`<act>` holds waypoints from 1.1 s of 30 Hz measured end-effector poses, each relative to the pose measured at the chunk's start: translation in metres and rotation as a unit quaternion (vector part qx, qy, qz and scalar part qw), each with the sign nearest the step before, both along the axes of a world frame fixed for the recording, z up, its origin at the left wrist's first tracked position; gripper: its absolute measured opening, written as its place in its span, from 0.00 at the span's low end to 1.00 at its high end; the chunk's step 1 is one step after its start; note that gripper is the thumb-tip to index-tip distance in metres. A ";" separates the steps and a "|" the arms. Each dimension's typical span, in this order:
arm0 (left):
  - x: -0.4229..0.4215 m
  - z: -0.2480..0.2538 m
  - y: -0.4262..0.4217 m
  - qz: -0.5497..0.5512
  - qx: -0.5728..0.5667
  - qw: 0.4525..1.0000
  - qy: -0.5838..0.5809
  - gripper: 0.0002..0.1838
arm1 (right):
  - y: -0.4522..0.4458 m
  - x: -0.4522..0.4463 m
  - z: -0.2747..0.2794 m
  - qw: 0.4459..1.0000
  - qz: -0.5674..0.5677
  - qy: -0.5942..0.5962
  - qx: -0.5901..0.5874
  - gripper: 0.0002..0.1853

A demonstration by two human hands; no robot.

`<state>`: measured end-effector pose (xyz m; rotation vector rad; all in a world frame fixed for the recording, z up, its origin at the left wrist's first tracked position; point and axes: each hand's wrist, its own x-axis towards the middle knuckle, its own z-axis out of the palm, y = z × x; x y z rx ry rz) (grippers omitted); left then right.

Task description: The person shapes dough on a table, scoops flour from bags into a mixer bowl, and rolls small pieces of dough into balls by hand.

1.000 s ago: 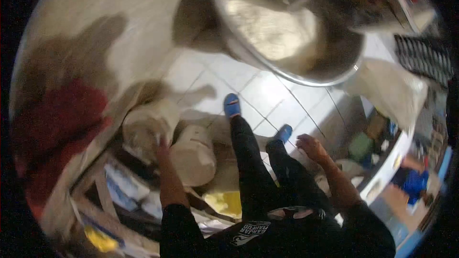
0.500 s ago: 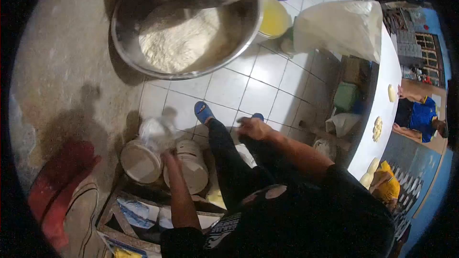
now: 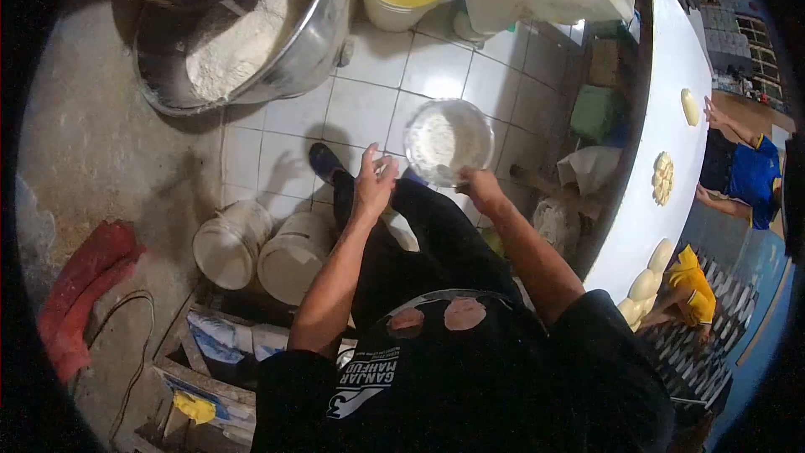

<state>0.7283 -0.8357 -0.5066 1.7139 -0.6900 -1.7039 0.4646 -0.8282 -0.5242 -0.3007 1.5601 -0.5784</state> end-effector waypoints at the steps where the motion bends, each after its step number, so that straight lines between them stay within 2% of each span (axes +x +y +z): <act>1: -0.001 -0.011 0.006 -0.026 0.004 1.000 -0.003 0.36 | 0.010 -0.022 -0.009 0.999 -0.043 0.012 0.023 0.20; 2: -0.001 -0.027 0.015 -0.027 0.006 1.000 -0.003 0.36 | 0.023 -0.044 -0.016 0.999 -0.044 0.012 0.025 0.20; 3: 0.001 -0.044 0.025 -0.013 -0.005 1.000 -0.011 0.35 | 0.035 -0.064 -0.022 0.999 0.002 0.051 -0.002 0.20; 4: 0.004 -0.052 0.031 0.002 -0.016 1.000 -0.020 0.34 | 0.036 -0.069 -0.012 0.998 -0.043 0.035 0.019 0.20; 5: 0.007 -0.048 0.033 0.017 0.009 0.999 -0.031 0.33 | 0.039 -0.077 -0.007 0.995 -0.090 0.020 0.038 0.20; 11: 0.026 -0.036 0.027 0.032 0.020 0.997 -0.074 0.30 | 0.047 -0.096 -0.004 0.991 -0.124 0.025 0.048 0.22; 14: 0.022 -0.029 0.017 0.025 0.009 0.996 -0.090 0.29 | 0.042 -0.099 0.003 0.990 -0.117 0.030 0.072 0.21; 18: 0.011 -0.002 -0.003 0.014 -0.026 0.995 -0.100 0.29 | 0.030 -0.115 0.026 0.994 -0.095 0.029 0.032 0.22; 20: 0.001 0.021 -0.017 0.003 -0.023 0.993 -0.114 0.29 | 0.019 -0.134 0.049 0.992 -0.118 0.046 -0.015 0.22; 22: -0.006 0.025 -0.040 -0.023 -0.071 0.992 -0.101 0.30 | -0.009 -0.165 0.086 0.992 -0.103 0.059 -0.051 0.24; 24: -0.019 0.045 -0.076 0.002 -0.065 0.995 -0.078 0.30 | -0.041 -0.206 0.115 0.977 -0.080 0.147 -0.132 0.26; 26: -0.032 0.067 -0.121 -0.008 -0.100 0.992 -0.076 0.30 | -0.092 -0.247 0.149 0.948 -0.046 0.217 -0.229 0.28; 28: -0.052 0.092 -0.165 -0.025 -0.140 0.988 -0.058 0.32 | -0.144 -0.229 0.263 0.924 -0.121 0.194 -0.308 0.29; 30: -0.071 0.109 -0.208 -0.034 -0.174 0.983 -0.044 0.32 | -0.209 -0.240 0.298 0.879 -0.136 0.251 -0.382 0.33; 32: -0.091 0.119 -0.252 -0.047 -0.196 0.979 -0.025 0.33 | -0.269 -0.247 0.321 0.815 -0.087 0.401 -0.409 0.32; 33: -0.102 0.121 -0.274 -0.047 -0.197 0.979 -0.017 0.31 | -0.302 -0.253 0.318 0.814 -0.095 0.402 -0.409 0.32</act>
